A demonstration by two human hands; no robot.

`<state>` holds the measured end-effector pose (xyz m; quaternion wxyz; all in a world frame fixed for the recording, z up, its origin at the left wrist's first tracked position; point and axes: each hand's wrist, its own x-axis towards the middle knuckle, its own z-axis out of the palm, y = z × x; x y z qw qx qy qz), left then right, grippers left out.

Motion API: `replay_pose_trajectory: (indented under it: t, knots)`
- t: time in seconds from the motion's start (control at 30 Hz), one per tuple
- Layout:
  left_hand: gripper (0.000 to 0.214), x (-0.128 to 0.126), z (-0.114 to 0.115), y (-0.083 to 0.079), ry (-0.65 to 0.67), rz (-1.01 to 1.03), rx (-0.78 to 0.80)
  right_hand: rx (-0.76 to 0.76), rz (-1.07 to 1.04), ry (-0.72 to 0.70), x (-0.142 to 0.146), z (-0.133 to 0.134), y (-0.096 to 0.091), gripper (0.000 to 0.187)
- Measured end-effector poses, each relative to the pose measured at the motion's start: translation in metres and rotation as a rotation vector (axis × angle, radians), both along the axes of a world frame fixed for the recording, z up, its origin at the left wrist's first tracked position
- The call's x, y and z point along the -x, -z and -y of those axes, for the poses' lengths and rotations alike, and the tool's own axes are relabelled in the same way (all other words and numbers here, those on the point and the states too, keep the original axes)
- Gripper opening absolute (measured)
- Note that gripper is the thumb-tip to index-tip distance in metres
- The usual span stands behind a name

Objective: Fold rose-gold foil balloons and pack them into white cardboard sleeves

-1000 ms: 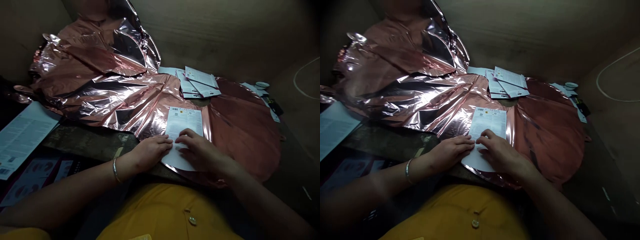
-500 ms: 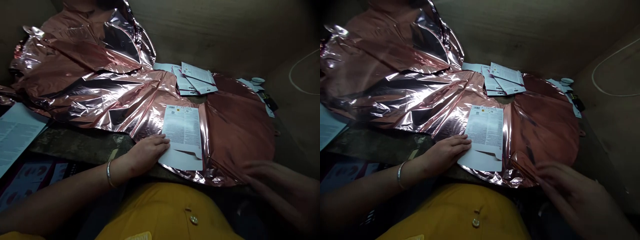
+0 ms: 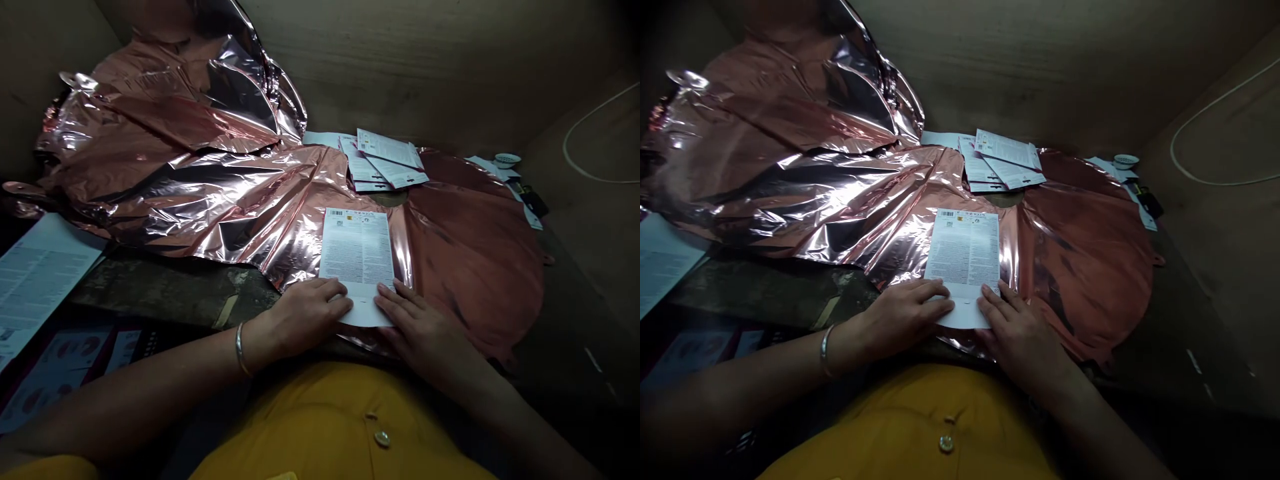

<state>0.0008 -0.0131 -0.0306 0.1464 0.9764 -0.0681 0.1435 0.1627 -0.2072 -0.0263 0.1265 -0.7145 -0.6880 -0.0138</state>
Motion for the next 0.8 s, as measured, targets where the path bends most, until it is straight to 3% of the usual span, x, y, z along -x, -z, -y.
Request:
replay_pose_trajectory:
  t: [0.37, 0.5, 0.63, 0.7, 0.8]
  knots:
    - [0.015, 0.004, 0.008, 0.002, -0.033, 0.018, -0.05, -0.139, -0.185, 0.092, 0.008, -0.001, 0.01, 0.018]
    - [0.017, 0.0, 0.005, -0.002, -0.168, -0.06, 0.131, -0.154, -0.309, 0.163, 0.008, -0.005, 0.008, 0.013]
    - [0.017, -0.005, 0.004, -0.004, -0.354, -0.205, 0.197, -0.066, -0.167, 0.313, 0.01, -0.013, 0.006, 0.022]
    - [0.03, -0.008, 0.003, -0.005, -0.442, -0.21, 0.192, -0.019, -0.093, 0.393, 0.011, -0.017, 0.007, 0.024]
    - [0.076, -0.013, -0.001, -0.009, -0.545, -0.195, 0.22, -0.02, -0.054, 0.473, 0.012, -0.02, 0.009, 0.014]
